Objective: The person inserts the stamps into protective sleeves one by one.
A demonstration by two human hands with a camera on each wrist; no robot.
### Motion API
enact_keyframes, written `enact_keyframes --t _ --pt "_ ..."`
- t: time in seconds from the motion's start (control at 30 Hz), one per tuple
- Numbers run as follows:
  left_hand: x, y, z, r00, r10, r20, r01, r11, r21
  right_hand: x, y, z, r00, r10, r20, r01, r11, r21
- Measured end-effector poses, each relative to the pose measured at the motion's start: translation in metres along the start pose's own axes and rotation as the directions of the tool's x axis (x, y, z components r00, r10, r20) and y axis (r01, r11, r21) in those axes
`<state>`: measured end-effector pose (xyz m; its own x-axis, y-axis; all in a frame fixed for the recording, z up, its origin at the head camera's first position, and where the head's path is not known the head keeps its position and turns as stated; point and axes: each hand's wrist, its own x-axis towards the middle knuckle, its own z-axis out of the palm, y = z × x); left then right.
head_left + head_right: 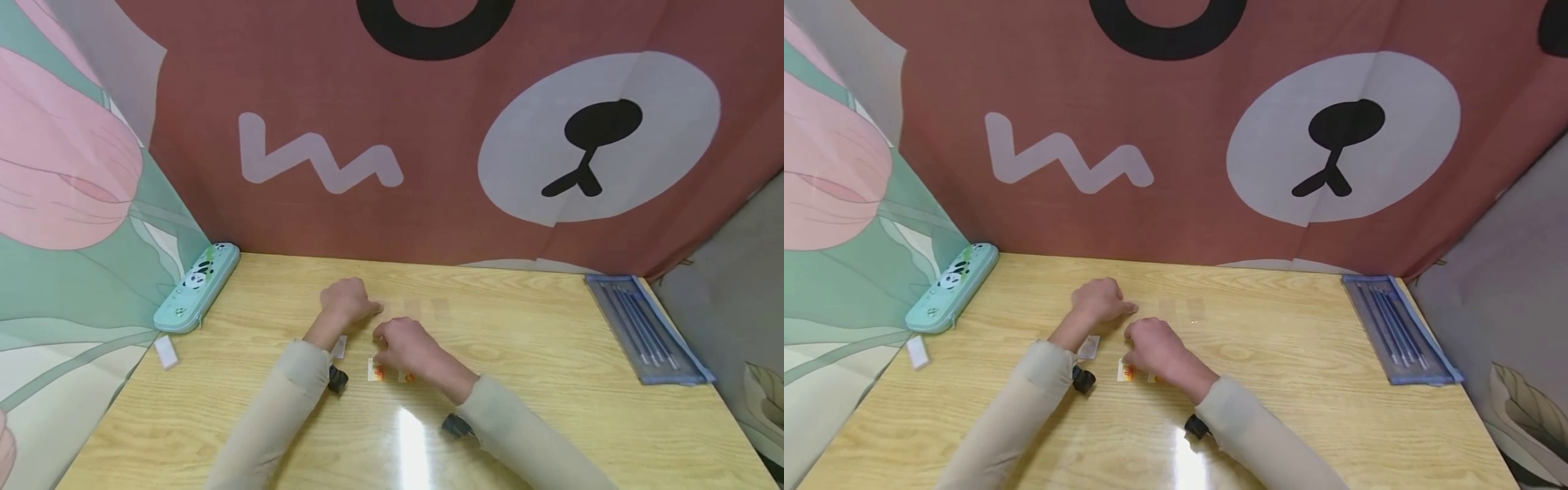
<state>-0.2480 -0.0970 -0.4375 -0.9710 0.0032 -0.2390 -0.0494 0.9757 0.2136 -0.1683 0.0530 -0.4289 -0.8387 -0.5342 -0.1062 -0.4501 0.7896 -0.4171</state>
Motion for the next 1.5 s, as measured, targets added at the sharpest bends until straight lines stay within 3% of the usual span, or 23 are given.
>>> enact_keyframes --t 0.1,0.27,0.4,0.63,0.93,1.07,1.2,1.37,1.5 --pt "0.002 0.002 0.000 1.000 0.002 0.026 -0.002 1.000 -0.019 0.001 -0.004 0.004 1.000 0.005 0.030 -0.004 1.000 -0.016" --pt "0.002 0.001 0.000 0.998 0.034 0.059 -0.026 0.991 -0.128 0.000 -0.008 0.009 0.997 0.044 0.062 -0.044 0.999 -0.004" --pt "0.001 0.000 0.000 0.997 0.064 0.050 -0.055 0.985 -0.162 -0.001 -0.009 0.010 0.997 0.041 0.061 -0.040 0.999 -0.023" --pt "-0.002 -0.004 -0.001 0.998 0.062 0.032 -0.055 0.980 -0.193 0.000 -0.012 0.013 0.999 0.011 0.050 -0.010 1.000 -0.019" --pt "-0.004 0.007 -0.005 0.996 -0.011 0.085 0.013 1.000 -0.020 0.000 -0.011 0.012 0.998 0.022 0.051 -0.021 1.000 -0.012" --pt "-0.004 0.010 -0.005 0.994 0.007 0.105 -0.001 0.998 -0.056 0.000 -0.008 0.012 0.999 0.007 0.046 -0.007 1.000 0.002" --pt "-0.007 0.010 -0.003 0.992 0.062 0.112 -0.047 0.991 -0.126 0.000 -0.004 0.014 0.999 0.004 0.041 -0.005 1.000 0.022" --pt "-0.008 0.007 0.000 0.990 0.124 0.071 -0.114 0.985 -0.127 -0.005 0.005 0.009 0.998 0.019 0.056 -0.027 0.991 0.133" --pt "-0.006 0.003 0.000 0.984 0.169 0.065 -0.160 0.980 -0.121 -0.010 0.020 -0.002 0.995 0.059 0.084 -0.082 0.947 0.310"
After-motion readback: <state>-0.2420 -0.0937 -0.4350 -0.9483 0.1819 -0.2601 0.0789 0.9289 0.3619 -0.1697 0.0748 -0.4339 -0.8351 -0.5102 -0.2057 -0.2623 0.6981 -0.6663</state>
